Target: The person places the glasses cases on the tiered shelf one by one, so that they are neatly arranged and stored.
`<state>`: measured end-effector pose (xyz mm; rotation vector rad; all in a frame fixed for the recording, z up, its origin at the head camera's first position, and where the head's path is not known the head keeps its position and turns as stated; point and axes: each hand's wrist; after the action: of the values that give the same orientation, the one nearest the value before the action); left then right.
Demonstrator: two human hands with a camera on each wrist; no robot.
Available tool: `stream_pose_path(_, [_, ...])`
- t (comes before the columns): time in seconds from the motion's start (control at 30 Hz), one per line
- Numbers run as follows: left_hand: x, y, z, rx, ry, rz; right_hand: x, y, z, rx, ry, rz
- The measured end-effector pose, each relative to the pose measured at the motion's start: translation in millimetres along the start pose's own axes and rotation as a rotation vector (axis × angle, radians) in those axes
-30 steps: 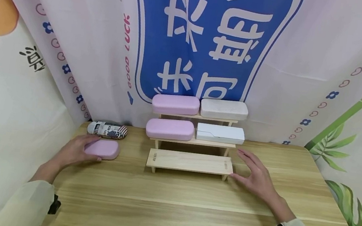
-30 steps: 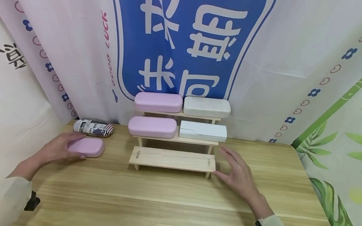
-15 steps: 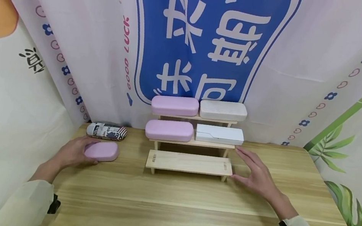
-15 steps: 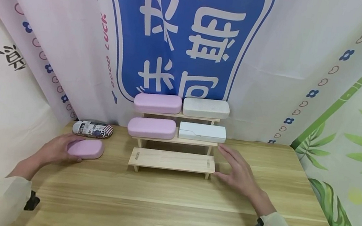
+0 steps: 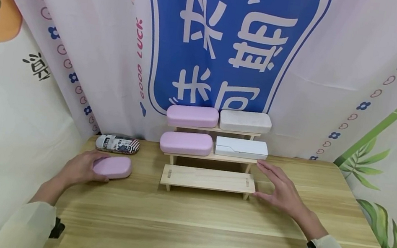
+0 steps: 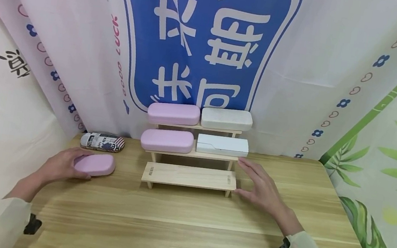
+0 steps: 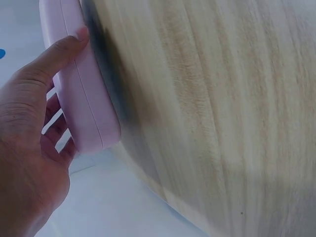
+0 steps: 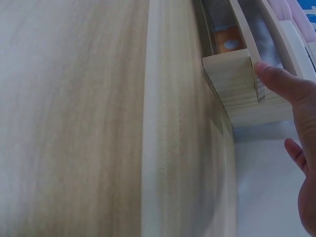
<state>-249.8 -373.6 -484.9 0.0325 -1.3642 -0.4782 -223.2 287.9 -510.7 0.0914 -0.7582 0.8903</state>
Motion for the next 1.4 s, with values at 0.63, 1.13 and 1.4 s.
stream_pose_path(0.63, [21.7,42.6,-3.1,-0.101,0.059,-0.024,1.1,1.1,1.3,-0.054,-0.038,0.023])
stream_pose_path(1.13, [23.0,86.5,0.3,-0.199,0.072,-0.065,-1.7,5.0,-0.6,-0.064,-0.034,0.075])
stream_pose_path(1.4, [18.4,104.2,0.7,-0.213,0.099,-0.105,-1.2,3.7,0.0,-0.085,-0.035,0.093])
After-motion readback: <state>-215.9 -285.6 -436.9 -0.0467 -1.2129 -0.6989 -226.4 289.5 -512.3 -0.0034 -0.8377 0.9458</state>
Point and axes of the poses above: each hand's wrist, its own z-axis towards the middle knuckle, its own x-axis out of the back of the hand, y = z × x, and after that the axes turned 10 degrees about y, right-handed
